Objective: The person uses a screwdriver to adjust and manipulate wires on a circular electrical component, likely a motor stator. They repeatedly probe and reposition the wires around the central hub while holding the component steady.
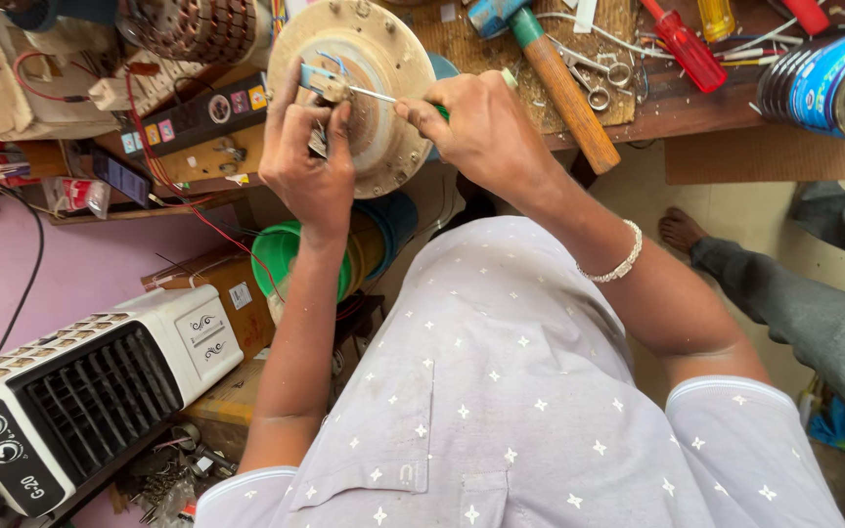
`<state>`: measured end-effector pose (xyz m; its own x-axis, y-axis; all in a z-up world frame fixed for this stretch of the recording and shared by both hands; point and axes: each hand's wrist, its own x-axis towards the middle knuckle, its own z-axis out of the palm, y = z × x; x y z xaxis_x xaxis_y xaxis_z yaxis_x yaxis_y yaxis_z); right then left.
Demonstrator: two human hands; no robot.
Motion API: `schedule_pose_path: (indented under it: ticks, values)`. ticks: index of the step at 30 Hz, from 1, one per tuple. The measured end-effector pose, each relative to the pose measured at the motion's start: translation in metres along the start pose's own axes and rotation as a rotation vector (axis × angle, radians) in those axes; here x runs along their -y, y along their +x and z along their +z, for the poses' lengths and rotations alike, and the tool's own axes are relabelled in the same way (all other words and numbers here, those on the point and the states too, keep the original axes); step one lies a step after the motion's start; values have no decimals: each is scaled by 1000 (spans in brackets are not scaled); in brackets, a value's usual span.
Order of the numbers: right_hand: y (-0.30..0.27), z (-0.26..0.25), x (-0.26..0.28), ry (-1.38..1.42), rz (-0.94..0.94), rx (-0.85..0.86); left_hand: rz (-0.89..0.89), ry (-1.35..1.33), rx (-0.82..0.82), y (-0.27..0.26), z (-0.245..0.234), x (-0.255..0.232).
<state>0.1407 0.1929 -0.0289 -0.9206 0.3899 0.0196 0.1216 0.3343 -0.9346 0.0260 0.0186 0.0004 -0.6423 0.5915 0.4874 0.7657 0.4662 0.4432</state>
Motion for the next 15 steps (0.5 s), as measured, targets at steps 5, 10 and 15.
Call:
schedule_pose_path:
  ticks: [5,10,15]
  values:
    - [-2,5,6,-215,-240,-200,-42,-29,-12,-2,0,7]
    - [-7,0,3,-249,-407,-241,-54,32,1,-10,4,8]
    - [2,-11,32,-88,-19,29,-41,84,-51,-2,5,-2]
